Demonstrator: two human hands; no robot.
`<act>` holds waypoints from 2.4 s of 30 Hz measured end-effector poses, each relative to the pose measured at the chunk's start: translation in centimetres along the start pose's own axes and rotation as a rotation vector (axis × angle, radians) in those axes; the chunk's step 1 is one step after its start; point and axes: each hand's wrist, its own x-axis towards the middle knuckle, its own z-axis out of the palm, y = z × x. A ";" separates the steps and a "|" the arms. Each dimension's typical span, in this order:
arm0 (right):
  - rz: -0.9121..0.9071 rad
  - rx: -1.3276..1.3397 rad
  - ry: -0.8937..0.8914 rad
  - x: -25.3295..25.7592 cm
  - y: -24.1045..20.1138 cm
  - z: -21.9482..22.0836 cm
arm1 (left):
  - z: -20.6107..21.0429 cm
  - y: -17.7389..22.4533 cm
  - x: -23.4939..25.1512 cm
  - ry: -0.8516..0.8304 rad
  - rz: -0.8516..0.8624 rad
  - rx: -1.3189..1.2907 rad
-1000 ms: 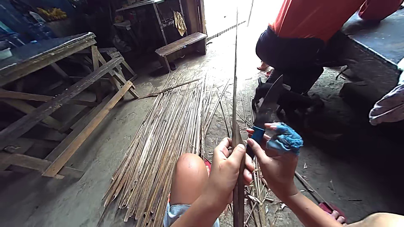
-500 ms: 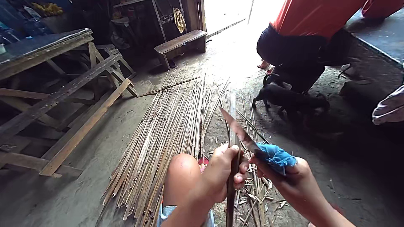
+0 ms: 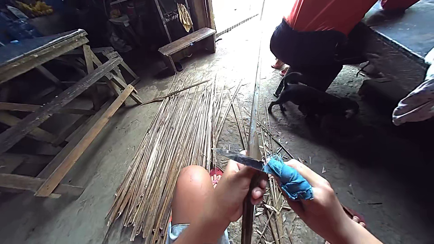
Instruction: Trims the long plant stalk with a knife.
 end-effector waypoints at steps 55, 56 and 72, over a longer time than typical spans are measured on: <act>0.701 -0.090 0.140 -0.8 2.2 -2.2 | 4.2 0.3 7.1 0.105 -0.293 0.288; 0.715 -0.089 0.109 -1.1 2.1 -2.0 | 4.3 0.1 6.7 0.103 -0.312 0.276; 0.479 0.019 0.269 -5.1 4.3 1.4 | 5.1 -2.1 7.5 0.053 -0.093 0.283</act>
